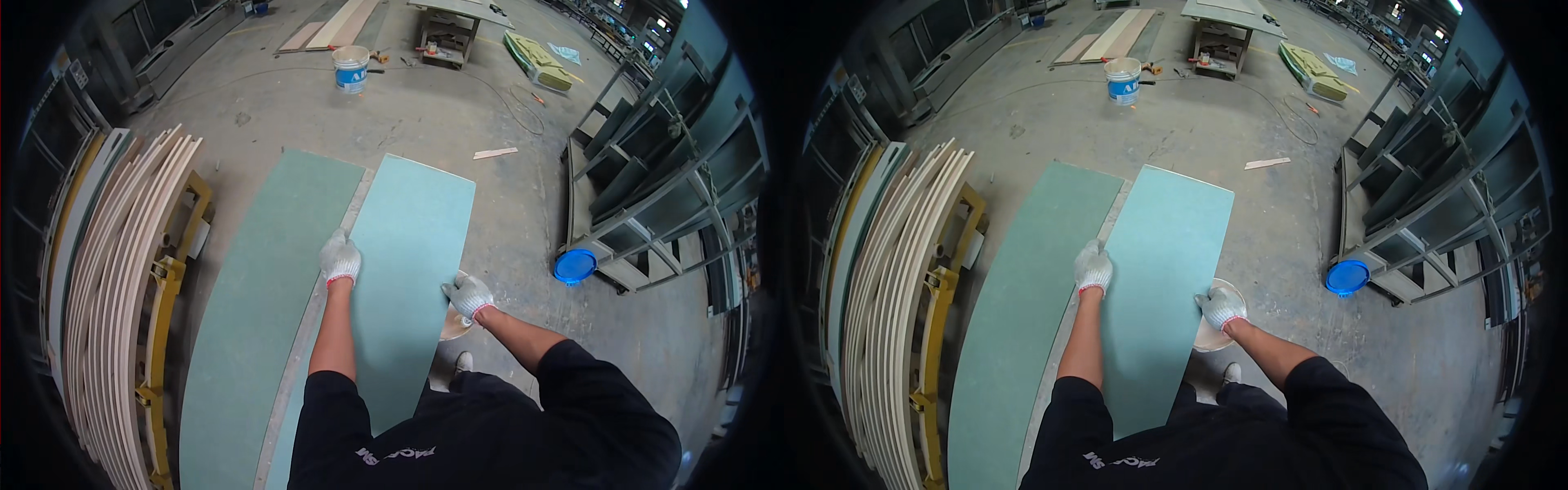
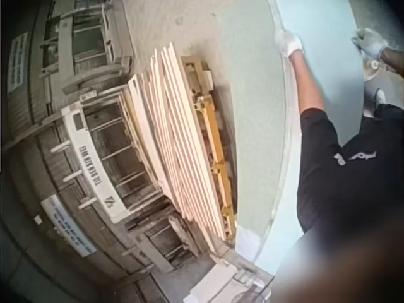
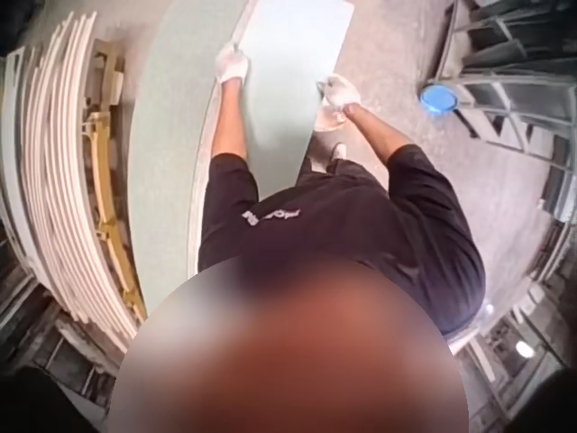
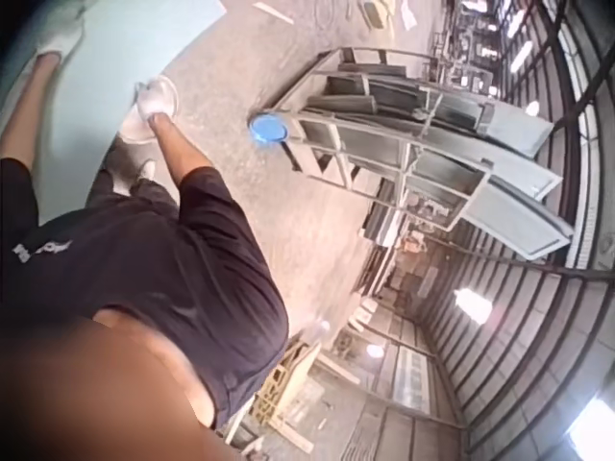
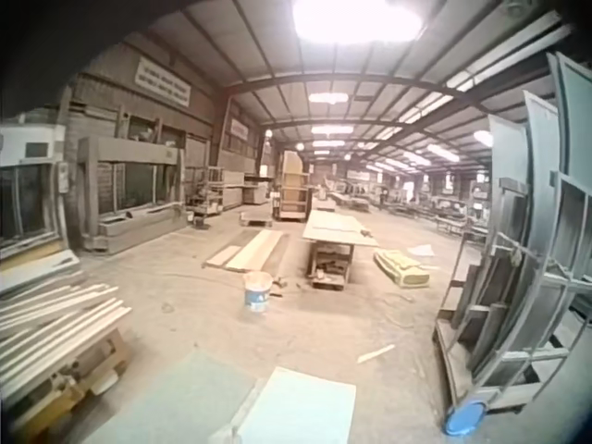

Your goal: Apply a white liquid coating to large boards using a paint roller in a workshop environment.

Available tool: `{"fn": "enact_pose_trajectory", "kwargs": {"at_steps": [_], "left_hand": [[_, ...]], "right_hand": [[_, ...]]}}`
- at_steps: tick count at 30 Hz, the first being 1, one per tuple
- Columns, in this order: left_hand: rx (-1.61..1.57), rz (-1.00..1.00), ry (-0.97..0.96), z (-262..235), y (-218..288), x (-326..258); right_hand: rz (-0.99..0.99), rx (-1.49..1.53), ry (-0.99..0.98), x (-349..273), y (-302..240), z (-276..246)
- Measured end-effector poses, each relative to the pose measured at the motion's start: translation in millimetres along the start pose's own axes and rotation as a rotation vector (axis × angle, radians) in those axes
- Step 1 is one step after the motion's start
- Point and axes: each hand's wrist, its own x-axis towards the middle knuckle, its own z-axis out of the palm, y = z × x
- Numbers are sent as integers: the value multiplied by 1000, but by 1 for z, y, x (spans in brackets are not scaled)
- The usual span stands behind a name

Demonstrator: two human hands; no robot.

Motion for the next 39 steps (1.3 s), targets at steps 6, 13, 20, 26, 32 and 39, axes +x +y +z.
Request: {"fn": "enact_pose_trajectory", "kwargs": {"at_steps": [6, 13, 20, 26, 32, 39], "left_hand": [[-82, 1, 18, 0, 3, 4], [-52, 24, 55, 9, 1, 8], [145, 72, 15, 14, -12, -6], [636, 258, 549, 6, 89, -82], [-45, 569, -23, 110, 148, -182], [-511, -899, -1026, 379, 129, -359]], "right_hand": [[11, 36, 7, 7, -4, -2], [20, -13, -37, 5, -8, -15], [-222, -27, -144, 26, 36, -8], [-407, 50, 21, 35, 158, 17], [-41, -50, -81, 41, 330, 17], [392, 146, -196, 15, 607, 38]]}}
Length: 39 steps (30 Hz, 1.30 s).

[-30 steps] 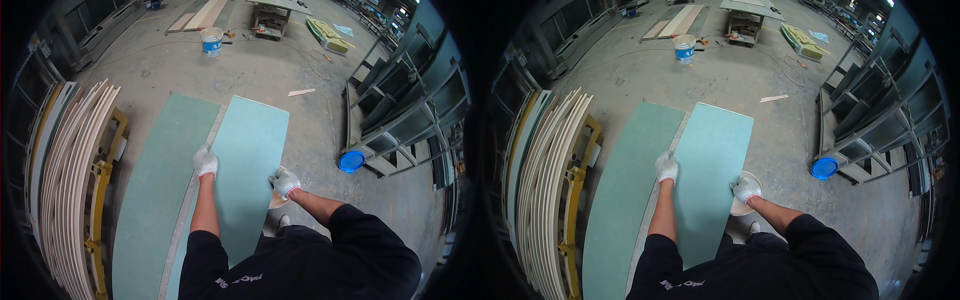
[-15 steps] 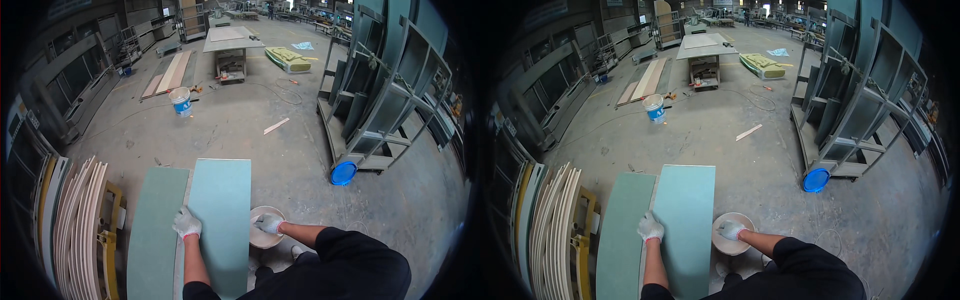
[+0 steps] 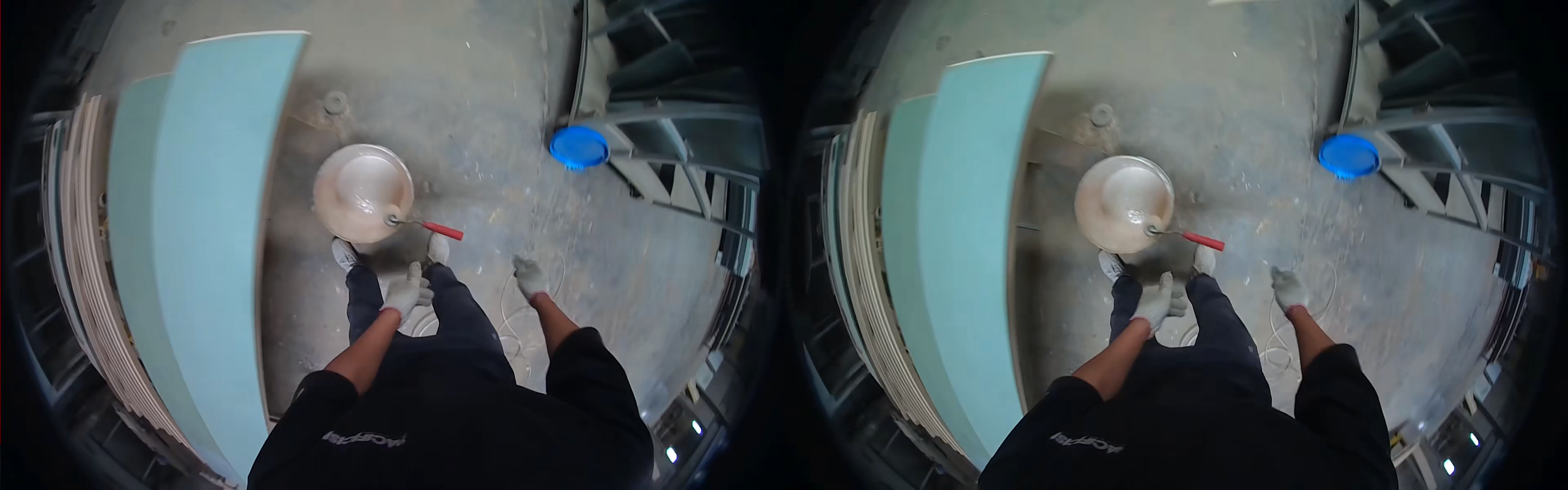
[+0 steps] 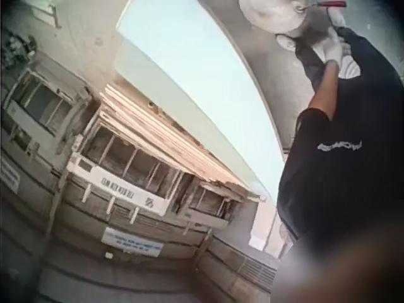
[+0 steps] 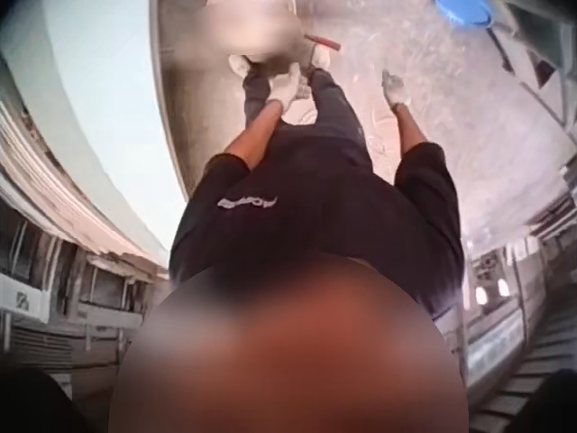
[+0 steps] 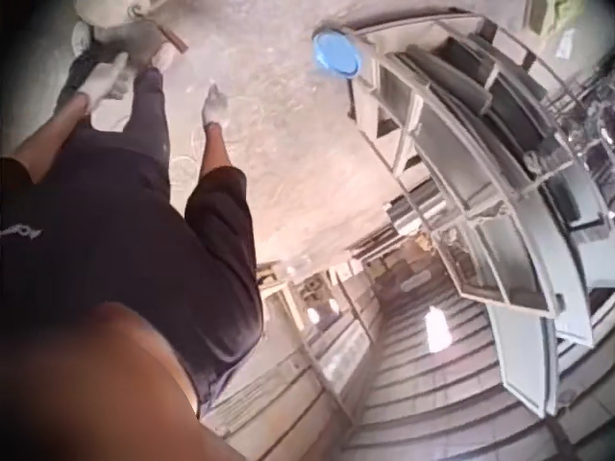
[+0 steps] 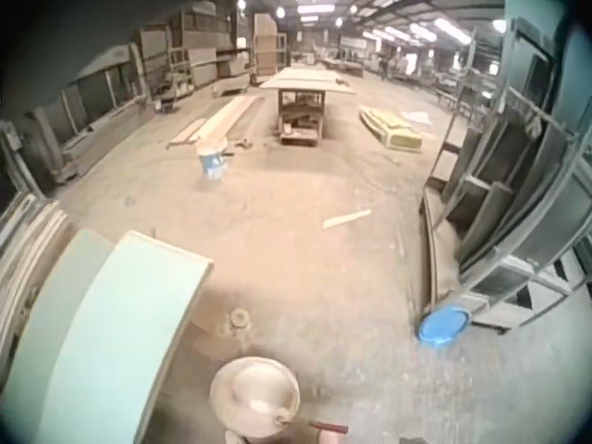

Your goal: Apply a white liquid coating to large boards using a paint roller in a workshop environment.

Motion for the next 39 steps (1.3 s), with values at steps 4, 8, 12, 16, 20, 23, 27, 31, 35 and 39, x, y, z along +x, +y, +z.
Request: {"fn": "enact_pose_trajectory", "kwargs": {"at_steps": [4, 8, 12, 16, 20, 23, 27, 31, 35, 39], "left_hand": [[-176, -118, 296, 112, -63, 149], [-477, 118, 657, 148, -72, 289], [-664, -58, 657, 146, -57, 359], [-643, 5, 644, 156, -70, 297], [-486, -1, 679, 101, -13, 144], [-226, -20, 718, -3, -4, 102], [904, 143, 682, -137, 22, 129], [1144, -53, 514, -157, 54, 187], [1578, -109, 139, -148, 66, 280], [1841, 95, 176, -196, 96, 369]], "right_hand": [[126, -14, 280, -30, 106, 6], [340, -157, 264, -55, 141, 31], [252, 4, 378, -52, 192, 67], [345, 95, 222, -42, 130, 70], [243, 112, 170, -19, 63, 76], [54, 202, 207, -9, 18, 110], [-109, 277, 282, -15, -16, 150], [-229, 59, 421, -34, -6, 186], [-278, -36, 454, -31, 4, 194], [-411, 77, 420, -15, -22, 212]]}}
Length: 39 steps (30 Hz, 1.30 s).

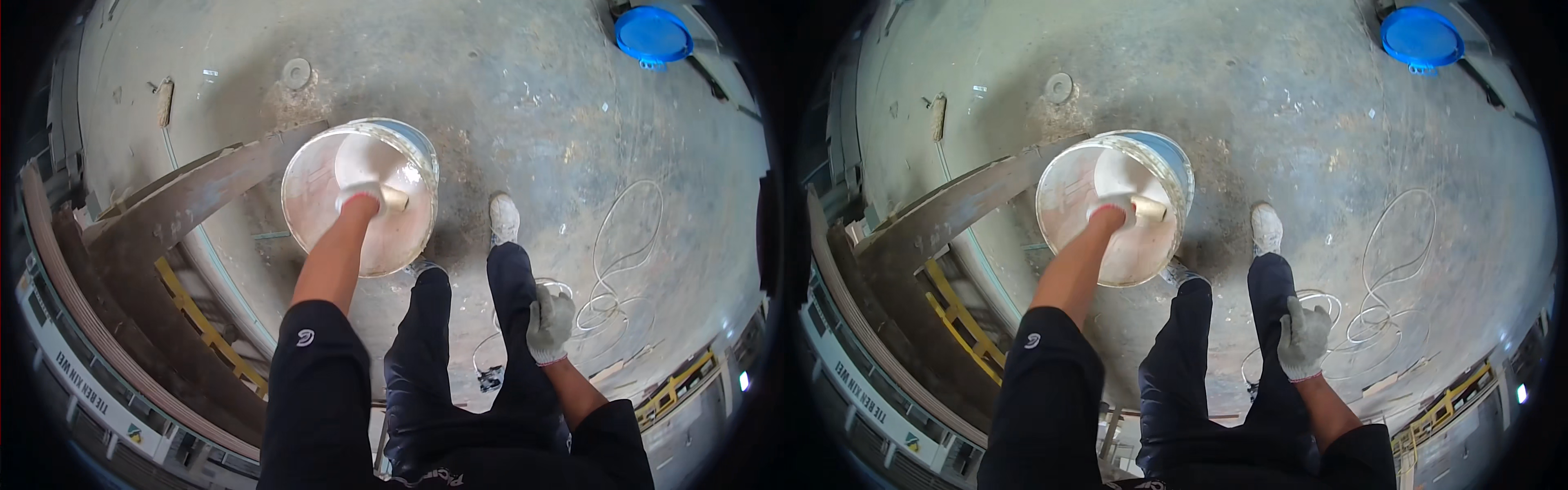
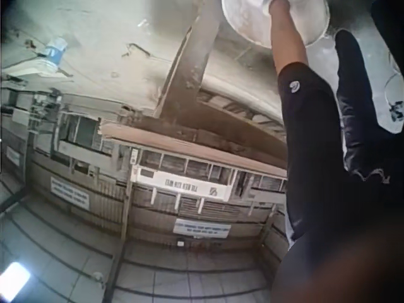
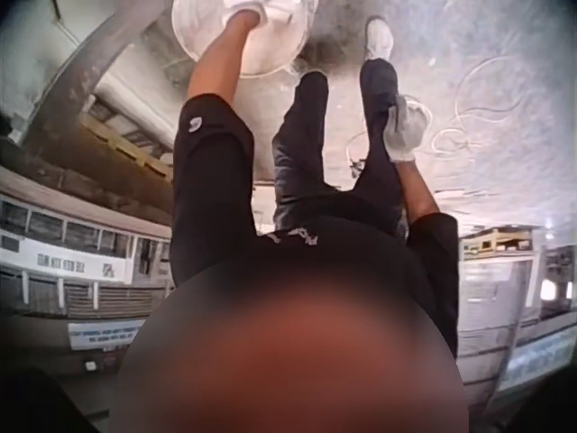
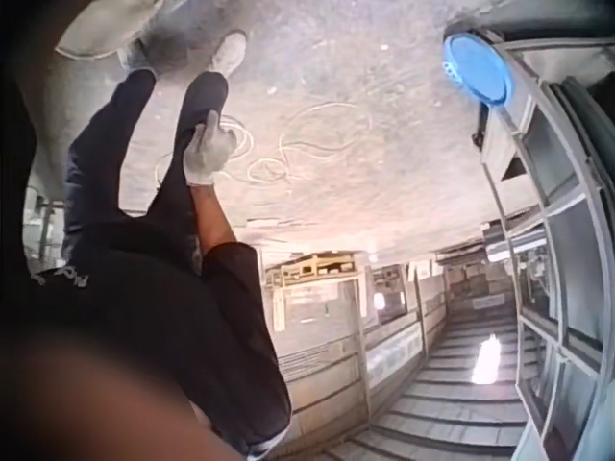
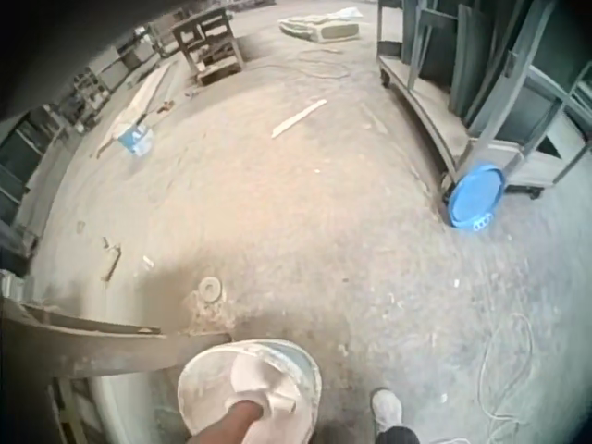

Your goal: Apply a white liquid coating to large boards using a paint roller in a workshop environment.

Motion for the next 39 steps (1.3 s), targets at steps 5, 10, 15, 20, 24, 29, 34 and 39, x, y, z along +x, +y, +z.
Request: {"fn": "enact_pose_trajectory", "kwargs": {"at_steps": [5, 10, 15, 20, 24, 29, 34, 39], "left_hand": [[-278, 7, -83, 7, 45, -40], [-123, 7, -131, 45, -25, -49], [-99, 36, 66, -10, 50, -28], [277, 110, 175, 30, -16, -67], [-72, -7, 64, -46, 19, -29], [-69, -57, 75, 12, 0, -75], [-50, -94, -9, -47, 37, -37], [-177, -85, 250, 15, 46, -107]], "right_hand": [[165, -117, -20, -14, 19, -24], [153, 42, -1, -15, 8, 6], [210, -2, -15, -15, 13, -14], [119, 69, 62, -15, 12, 7], [123, 44, 1, -24, 16, 1], [120, 5, 47, -19, 16, 1], [110, 3, 54, -18, 13, 9], [80, -97, 120, -25, 23, 5]]}}
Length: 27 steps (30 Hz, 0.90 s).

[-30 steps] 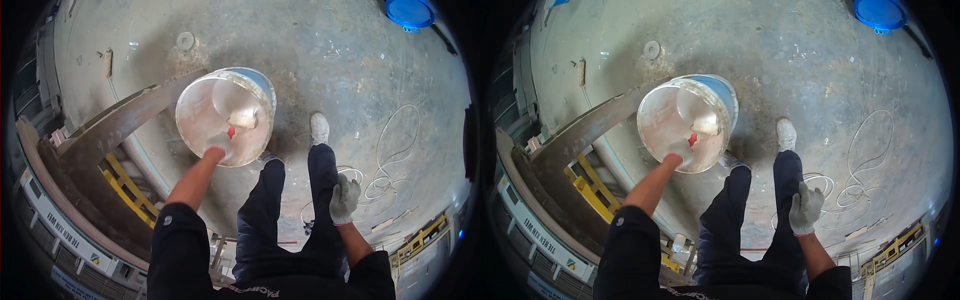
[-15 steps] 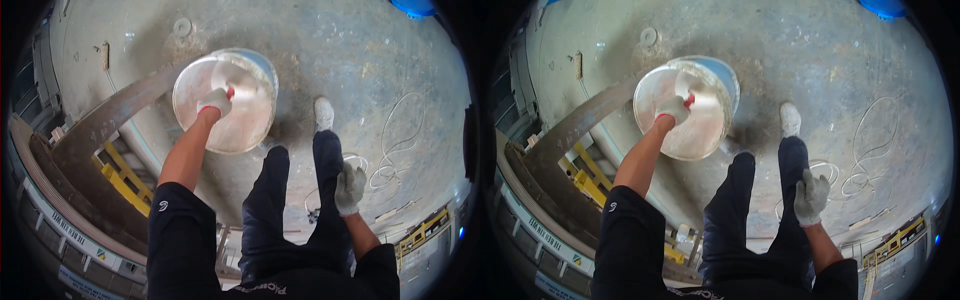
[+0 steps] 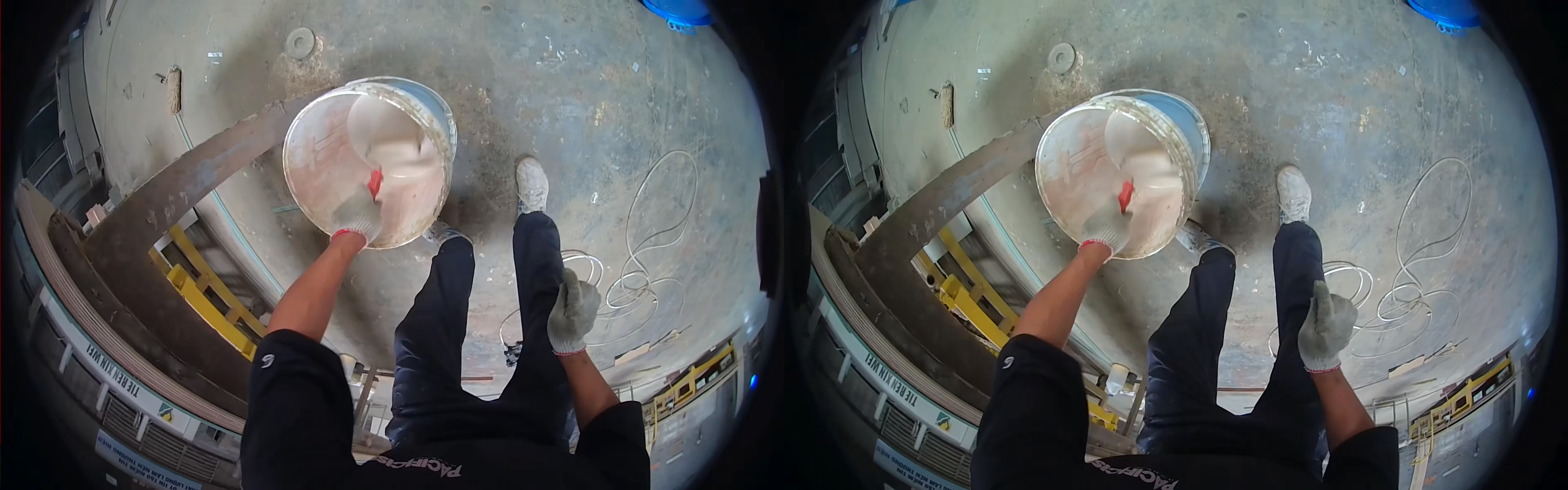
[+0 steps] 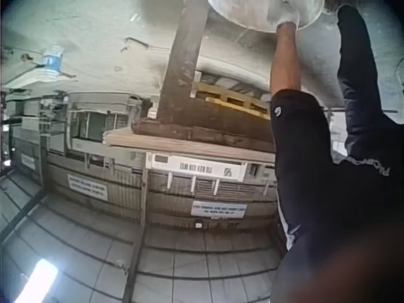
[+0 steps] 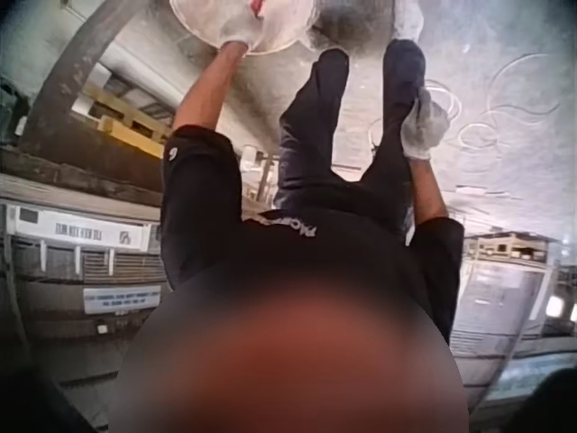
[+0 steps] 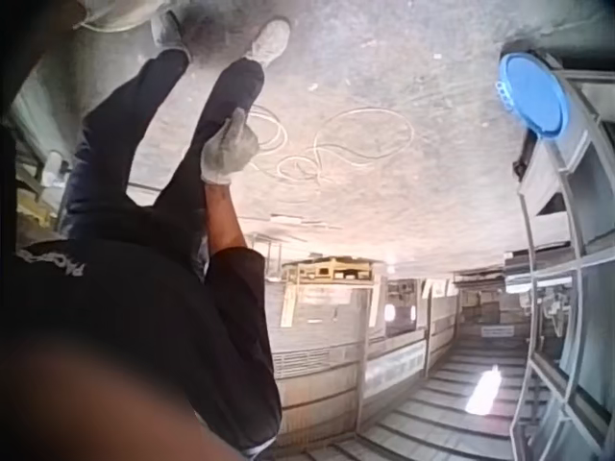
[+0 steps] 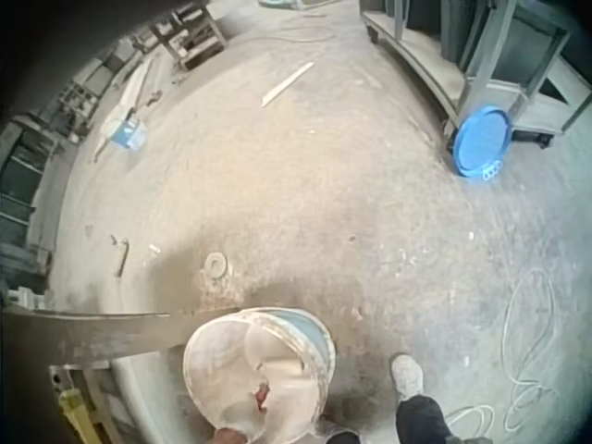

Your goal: Apply a white liquid coating to large boards using a paint roller in a workshop environment.

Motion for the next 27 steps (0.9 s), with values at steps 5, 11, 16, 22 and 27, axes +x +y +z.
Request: {"fn": "enact_pose_trajectory", "kwargs": {"at_steps": [5, 11, 16, 22, 27], "left_hand": [[132, 49, -167, -16, -26, 65], [1, -39, -129, 23, -23, 11], [133, -5, -249, -30, -7, 66], [-24, -66, -182, 5, -10, 1], [124, 33, -221, -16, -28, 60]], "right_hand": [[-29, 87, 49, -1, -9, 15], [-8, 5, -47, 1, -9, -2], [-44, 48, -58, 0, -15, 7], [-13, 27, 33, -4, -3, 3], [-39, -2, 7, -10, -10, 20]]}}
